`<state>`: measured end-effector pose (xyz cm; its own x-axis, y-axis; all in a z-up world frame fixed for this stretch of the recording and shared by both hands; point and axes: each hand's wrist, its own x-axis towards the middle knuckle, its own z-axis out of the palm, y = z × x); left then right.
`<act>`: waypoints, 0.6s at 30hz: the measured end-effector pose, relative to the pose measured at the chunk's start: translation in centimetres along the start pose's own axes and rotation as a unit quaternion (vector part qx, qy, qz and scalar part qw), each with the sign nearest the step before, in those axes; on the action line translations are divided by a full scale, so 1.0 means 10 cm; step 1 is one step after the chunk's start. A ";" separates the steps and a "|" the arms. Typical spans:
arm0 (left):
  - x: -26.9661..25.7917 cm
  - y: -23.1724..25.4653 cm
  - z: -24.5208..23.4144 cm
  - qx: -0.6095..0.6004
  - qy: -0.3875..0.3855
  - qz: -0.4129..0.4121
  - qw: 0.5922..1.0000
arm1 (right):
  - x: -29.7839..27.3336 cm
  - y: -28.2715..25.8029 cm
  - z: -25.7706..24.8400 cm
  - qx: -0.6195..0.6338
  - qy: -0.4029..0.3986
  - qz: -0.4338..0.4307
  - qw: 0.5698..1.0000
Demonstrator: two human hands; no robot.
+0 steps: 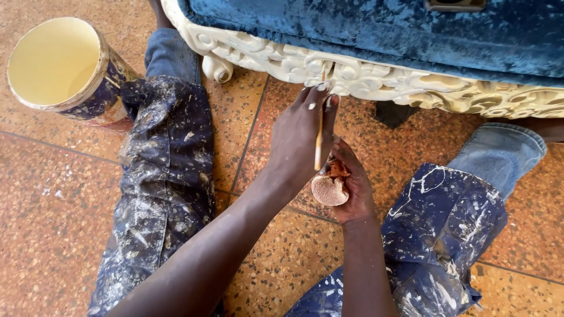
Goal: A person sitting on the floor uses a small paintbrush to apply paint to the intricate carvings of a furniture frame and a decorative piece.
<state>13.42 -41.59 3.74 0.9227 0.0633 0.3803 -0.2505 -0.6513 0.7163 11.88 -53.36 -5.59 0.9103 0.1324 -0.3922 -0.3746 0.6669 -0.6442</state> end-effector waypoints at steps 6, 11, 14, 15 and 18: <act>-0.01 0.09 -0.07 0.032 0.010 0.018 0.999 | 0.00 0.00 0.04 0.013 0.020 0.002 1.000; -0.03 0.06 -0.05 0.029 0.011 0.026 0.999 | 0.00 -0.03 0.05 -0.007 0.037 0.005 0.999; -0.14 0.10 -0.10 0.030 -0.001 0.015 0.999 | 0.02 -0.01 -0.01 0.000 0.037 0.003 0.999; -0.18 0.12 -0.13 0.021 -0.007 0.008 1.000 | 0.06 0.01 -0.06 0.005 0.034 -0.002 0.999; -0.14 0.10 -0.11 0.021 0.003 0.025 0.999 | -0.11 -0.07 0.20 0.016 0.022 0.005 1.000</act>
<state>11.55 -41.47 4.55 0.9075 0.0352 0.4185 -0.2833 -0.6844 0.6719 11.48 -52.56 -3.39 0.8980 0.1078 -0.4267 -0.3771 0.6882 -0.6198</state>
